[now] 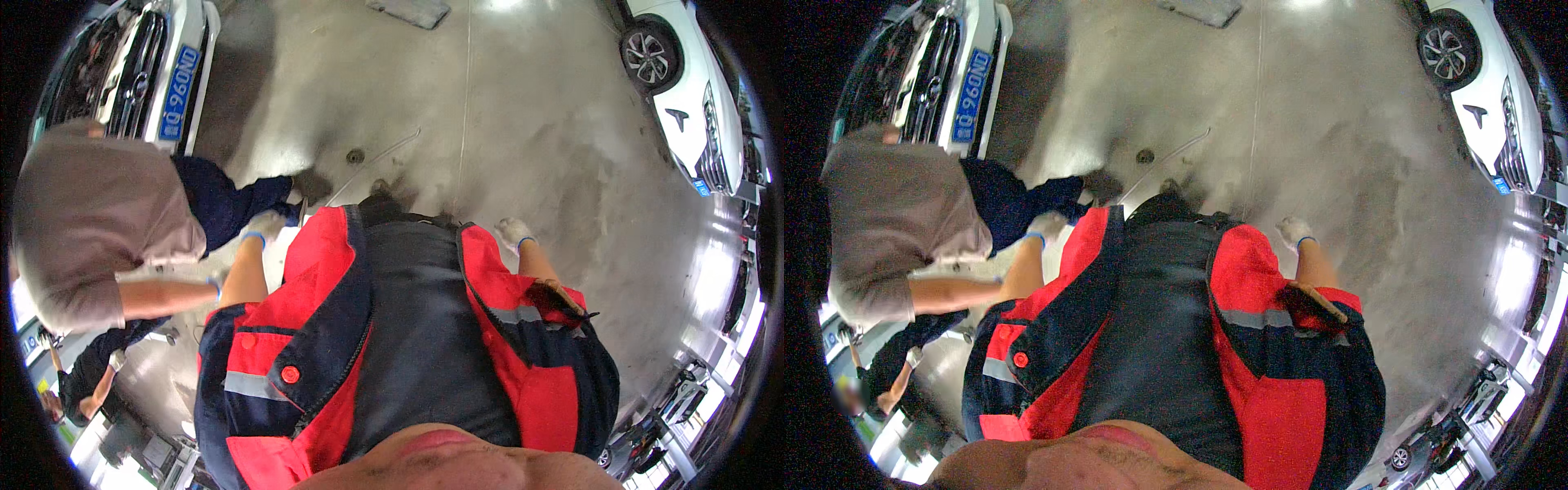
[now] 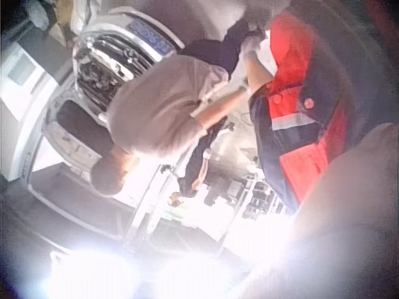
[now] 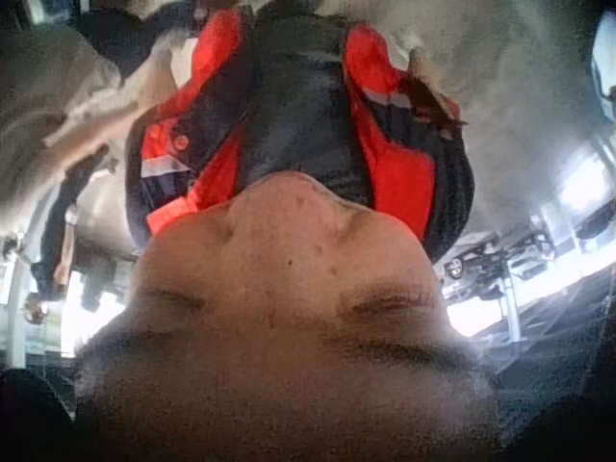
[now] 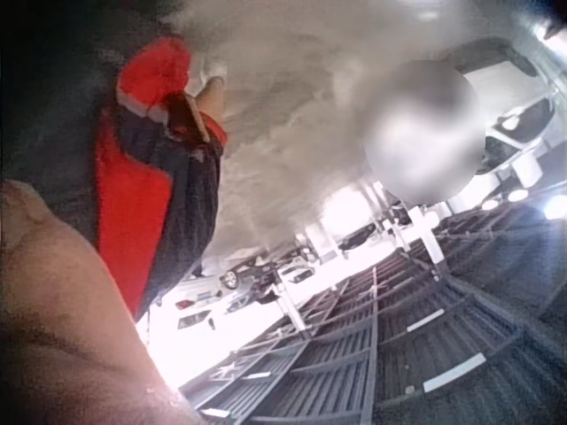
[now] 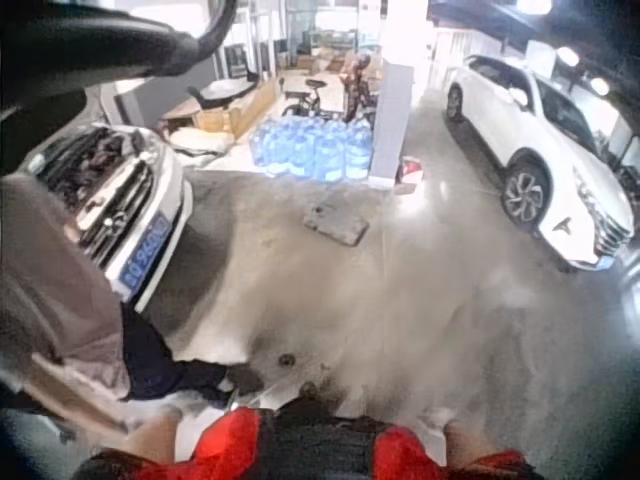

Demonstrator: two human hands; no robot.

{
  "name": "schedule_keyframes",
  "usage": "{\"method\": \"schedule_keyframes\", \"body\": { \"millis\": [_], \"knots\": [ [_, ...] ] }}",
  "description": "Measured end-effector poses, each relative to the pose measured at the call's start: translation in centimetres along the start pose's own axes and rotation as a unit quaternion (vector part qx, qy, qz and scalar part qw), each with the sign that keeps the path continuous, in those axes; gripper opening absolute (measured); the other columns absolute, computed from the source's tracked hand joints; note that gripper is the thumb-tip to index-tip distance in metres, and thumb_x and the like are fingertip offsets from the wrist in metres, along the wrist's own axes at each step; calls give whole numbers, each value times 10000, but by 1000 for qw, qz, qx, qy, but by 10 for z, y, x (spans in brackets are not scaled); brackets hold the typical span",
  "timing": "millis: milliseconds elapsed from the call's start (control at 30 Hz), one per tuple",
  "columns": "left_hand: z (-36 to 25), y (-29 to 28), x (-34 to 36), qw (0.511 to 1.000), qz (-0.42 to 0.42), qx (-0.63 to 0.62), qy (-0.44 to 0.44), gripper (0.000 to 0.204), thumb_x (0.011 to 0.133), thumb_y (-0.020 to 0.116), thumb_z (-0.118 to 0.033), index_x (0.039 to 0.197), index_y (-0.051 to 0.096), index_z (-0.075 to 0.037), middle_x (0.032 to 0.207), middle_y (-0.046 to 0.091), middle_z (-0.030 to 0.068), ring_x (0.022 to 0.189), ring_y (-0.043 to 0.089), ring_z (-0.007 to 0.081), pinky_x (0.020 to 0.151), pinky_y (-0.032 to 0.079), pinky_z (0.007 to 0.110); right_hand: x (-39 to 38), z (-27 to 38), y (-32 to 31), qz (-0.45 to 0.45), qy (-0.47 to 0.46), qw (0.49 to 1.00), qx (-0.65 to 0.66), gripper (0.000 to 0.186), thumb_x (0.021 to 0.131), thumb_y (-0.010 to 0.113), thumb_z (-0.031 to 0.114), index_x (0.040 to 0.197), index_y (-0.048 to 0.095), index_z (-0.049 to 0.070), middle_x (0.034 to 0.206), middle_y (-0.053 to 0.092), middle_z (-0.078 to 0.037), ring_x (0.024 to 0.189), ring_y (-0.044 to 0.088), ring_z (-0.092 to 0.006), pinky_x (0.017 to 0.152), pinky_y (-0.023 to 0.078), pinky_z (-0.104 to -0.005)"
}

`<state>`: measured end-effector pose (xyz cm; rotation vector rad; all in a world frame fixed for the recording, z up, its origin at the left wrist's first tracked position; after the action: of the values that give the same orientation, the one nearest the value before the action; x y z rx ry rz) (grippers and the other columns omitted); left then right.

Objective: The person uses a ratchet to loosen bolts on the front of a white car's engine bay. They then remove a black rubber seal and a plastic cowl cover. After retrieving a new plastic cover from the floor, they install it over the engine components and secure it by hand.

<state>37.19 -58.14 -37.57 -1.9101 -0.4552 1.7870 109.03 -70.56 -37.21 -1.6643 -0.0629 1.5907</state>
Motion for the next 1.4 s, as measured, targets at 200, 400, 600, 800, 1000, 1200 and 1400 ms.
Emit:
{"method": "schedule_keyframes", "body": {
  "millis": [200, 400, 600, 800, 1000, 1200, 1400],
  "knots": [
    [-139, -313, 42, 973, -192, -122, 31, 480, 982, 602, -435, 1295, 668, -77, 1222, 708, 227, 1155, 667, 421, 994, 528, 451, 92, 33, -92, 34, 64, 994, 86, 499, 947, 581, 358, 1318, 677, 40, 1388, 634, -227, 1306, 589, -420, 1087, 471, -476],
    [-238, -469, 149, 977, -153, -133, 70, 543, 977, 580, -426, 1352, 639, -39, 1232, 705, 253, 1181, 661, 415, 1038, 514, 446, 303, 96, -225, 108, -6, 994, -33, 512, 948, 590, 365, 1337, 666, 39, 1404, 622, -228, 1318, 583, -408, 1097, 467, -466],
    [-258, -515, 281, 984, -60, -160, -47, 383, 1019, 554, -361, 1255, 689, -91, 1169, 725, 221, 1099, 701, 385, 933, 558, 467, 537, 198, -424, 28, -104, 993, -40, 545, 964, 555, 414, 1367, 646, 59, 1445, 587, -233, 1354, 545, -396, 1128, 439, -468],
    [-300, -500, 376, 976, 191, -89, -58, 438, 1018, 557, -355, 1301, 650, -34, 1180, 722, 242, 1059, 724, 336, 905, 573, 430, 798, 292, -553, 64, -91, 994, -21, 682, 970, 498, 567, 1416, 612, 64, 1492, 537, -253, 1396, 504, -403, 1157, 407, -469],
    [-335, -490, 410, 925, 134, -315, -164, 477, 1009, 550, -460, 1255, 695, -78, 1159, 721, 246, 1123, 682, 411, 981, 533, 486, 1018, 351, -497, 17, -40, 989, 140, 835, 953, 522, 665, 1460, 549, 2, 1545, 482, -259, 1463, 430, -395, 1195, 356, -435],
    [-337, -506, 405, 858, 249, -311, -325, 450, 991, 549, -423, 1262, 701, -99, 1210, 717, 217, 1164, 676, 394, 995, 527, 467, 1135, 362, -417, 47, 40, 924, 379, 1056, 849, 728, 612, 1589, 334, -30, 1637, 357, -260, 1516, 348, -400, 1231, 309, -426],
    [-319, -519, 396, 866, 265, -250, -344, 438, 998, 582, -397, 1251, 699, -58, 1196, 720, 231, 1153, 683, 384, 999, 527, 440, 1150, 392, -391, 91, 159, 743, 644, 789, 922, 765, 342, 1541, 419, -4, 1559, 494, -122, 1397, 499, -303, 1175, 374, -459]
  ]
}}
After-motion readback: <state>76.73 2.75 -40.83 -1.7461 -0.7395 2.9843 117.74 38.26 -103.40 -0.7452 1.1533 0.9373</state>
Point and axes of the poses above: each hand's wrist, its own x-axis towards the middle knuckle, its own y-axis out of the palm, z = x × y, the point moved 3 cm from there along x, towards the middle knuckle
